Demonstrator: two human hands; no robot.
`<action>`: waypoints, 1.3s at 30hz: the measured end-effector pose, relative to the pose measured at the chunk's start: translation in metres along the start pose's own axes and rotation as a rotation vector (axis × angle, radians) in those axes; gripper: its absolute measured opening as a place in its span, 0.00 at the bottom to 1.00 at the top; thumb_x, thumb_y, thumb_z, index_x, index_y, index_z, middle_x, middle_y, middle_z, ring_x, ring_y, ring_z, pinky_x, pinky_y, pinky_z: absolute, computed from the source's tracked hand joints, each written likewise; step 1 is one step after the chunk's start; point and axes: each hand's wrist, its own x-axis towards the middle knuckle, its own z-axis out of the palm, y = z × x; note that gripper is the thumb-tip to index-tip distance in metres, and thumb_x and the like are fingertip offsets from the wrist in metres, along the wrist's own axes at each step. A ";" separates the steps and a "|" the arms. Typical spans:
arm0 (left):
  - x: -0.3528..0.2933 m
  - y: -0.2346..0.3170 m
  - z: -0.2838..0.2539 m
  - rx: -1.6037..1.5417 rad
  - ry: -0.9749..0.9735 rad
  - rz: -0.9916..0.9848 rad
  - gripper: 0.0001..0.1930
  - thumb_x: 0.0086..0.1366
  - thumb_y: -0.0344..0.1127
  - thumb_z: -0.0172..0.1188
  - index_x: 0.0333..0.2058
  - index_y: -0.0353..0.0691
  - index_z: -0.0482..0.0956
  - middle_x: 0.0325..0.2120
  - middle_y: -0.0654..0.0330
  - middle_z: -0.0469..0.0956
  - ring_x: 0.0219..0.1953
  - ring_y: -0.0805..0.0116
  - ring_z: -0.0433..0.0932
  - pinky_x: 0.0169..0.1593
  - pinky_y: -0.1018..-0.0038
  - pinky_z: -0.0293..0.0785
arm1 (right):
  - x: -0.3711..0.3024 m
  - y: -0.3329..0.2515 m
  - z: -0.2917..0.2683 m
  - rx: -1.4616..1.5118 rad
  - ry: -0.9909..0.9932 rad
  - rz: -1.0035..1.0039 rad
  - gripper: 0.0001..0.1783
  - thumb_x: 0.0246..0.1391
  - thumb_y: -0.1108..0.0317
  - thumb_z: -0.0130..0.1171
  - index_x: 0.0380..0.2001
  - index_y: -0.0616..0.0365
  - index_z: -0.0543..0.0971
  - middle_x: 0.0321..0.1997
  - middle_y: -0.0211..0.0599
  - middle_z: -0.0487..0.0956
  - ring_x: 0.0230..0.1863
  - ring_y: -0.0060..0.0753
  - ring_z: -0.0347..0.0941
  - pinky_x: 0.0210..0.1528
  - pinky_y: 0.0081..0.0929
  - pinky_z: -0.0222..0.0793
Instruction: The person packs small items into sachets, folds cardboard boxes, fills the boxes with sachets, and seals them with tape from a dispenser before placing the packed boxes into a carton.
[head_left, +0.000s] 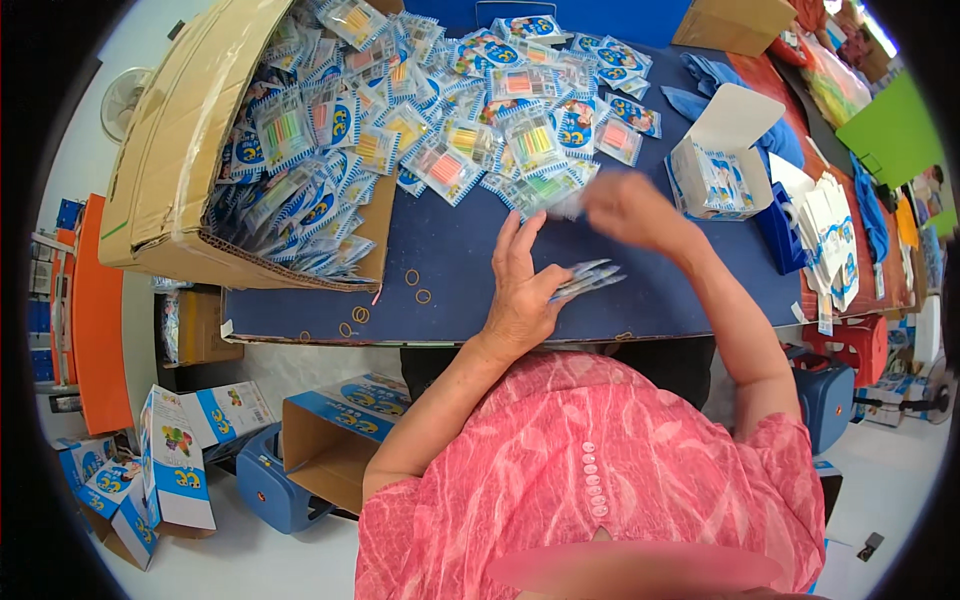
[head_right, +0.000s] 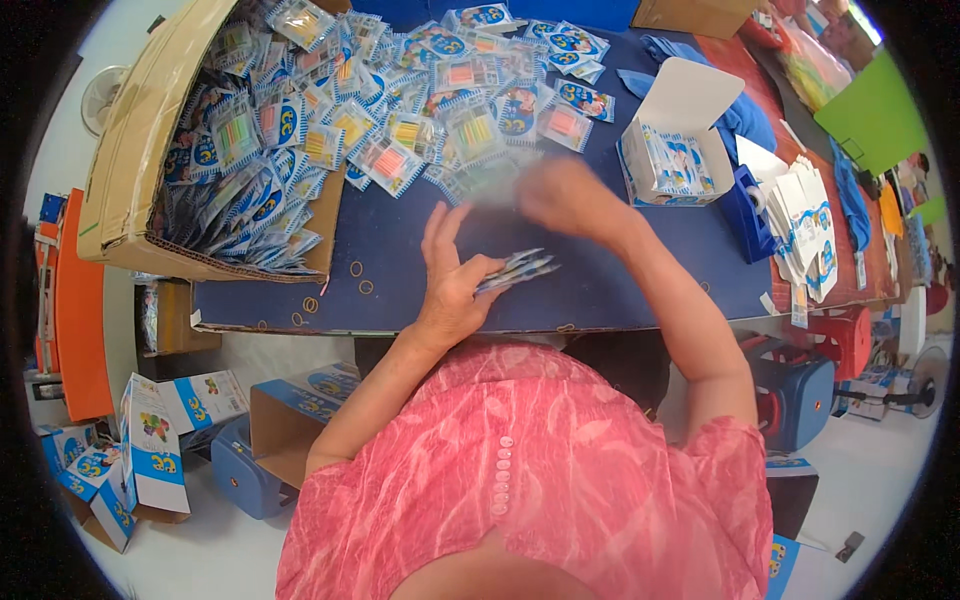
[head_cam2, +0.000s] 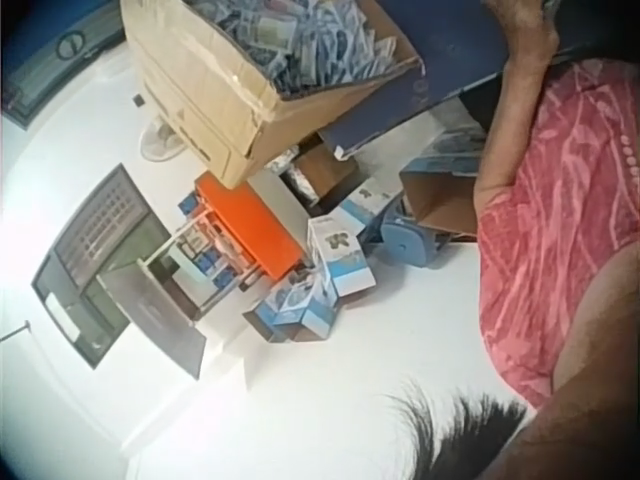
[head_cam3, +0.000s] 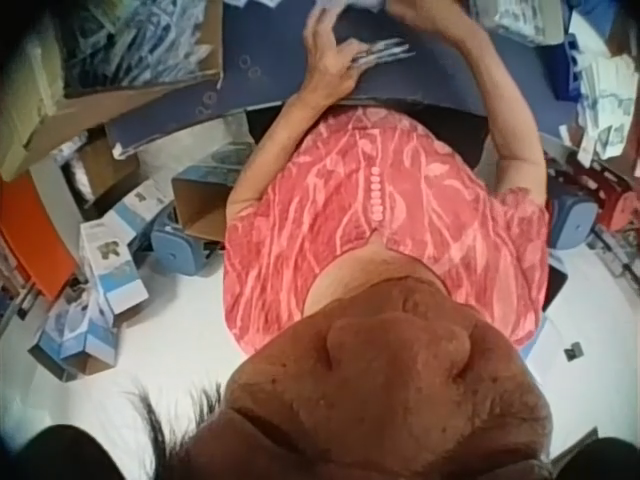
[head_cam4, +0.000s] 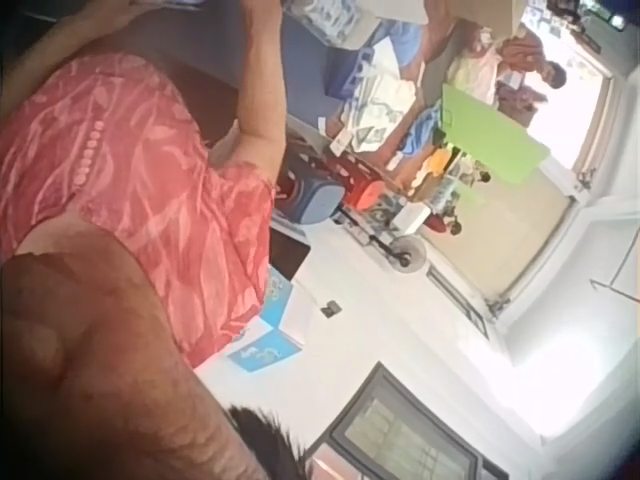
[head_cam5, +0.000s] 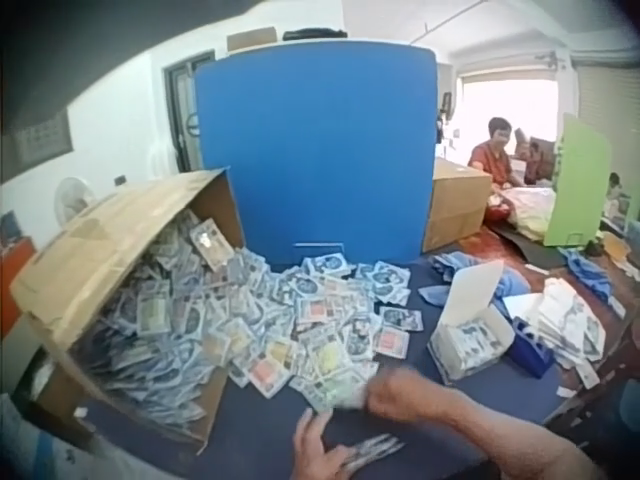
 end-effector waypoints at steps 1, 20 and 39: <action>-0.005 -0.003 0.004 -0.002 0.000 -0.002 0.19 0.45 0.21 0.72 0.38 0.37 0.78 0.38 0.52 0.79 0.42 0.54 0.80 0.45 0.66 0.76 | -0.009 -0.010 -0.001 0.197 -0.304 -0.076 0.13 0.51 0.64 0.60 0.36 0.62 0.81 0.33 0.46 0.77 0.37 0.45 0.77 0.38 0.41 0.70; -0.031 -0.022 0.026 -0.705 -0.269 -0.330 0.22 0.43 0.24 0.74 0.40 0.39 0.79 0.47 0.52 0.75 0.52 0.50 0.73 0.52 0.62 0.71 | 0.020 -0.013 0.003 0.474 -0.468 0.215 0.18 0.44 0.68 0.68 0.41 0.60 0.81 0.45 0.43 0.81 0.49 0.50 0.74 0.49 0.40 0.70; -0.026 -0.019 0.027 -0.767 -0.350 -0.321 0.23 0.43 0.23 0.73 0.41 0.40 0.78 0.50 0.52 0.75 0.54 0.50 0.71 0.46 0.64 0.75 | -0.006 0.004 -0.002 -0.442 0.225 -0.366 0.16 0.44 0.73 0.62 0.41 0.56 0.82 0.42 0.34 0.82 0.45 0.39 0.77 0.50 0.43 0.68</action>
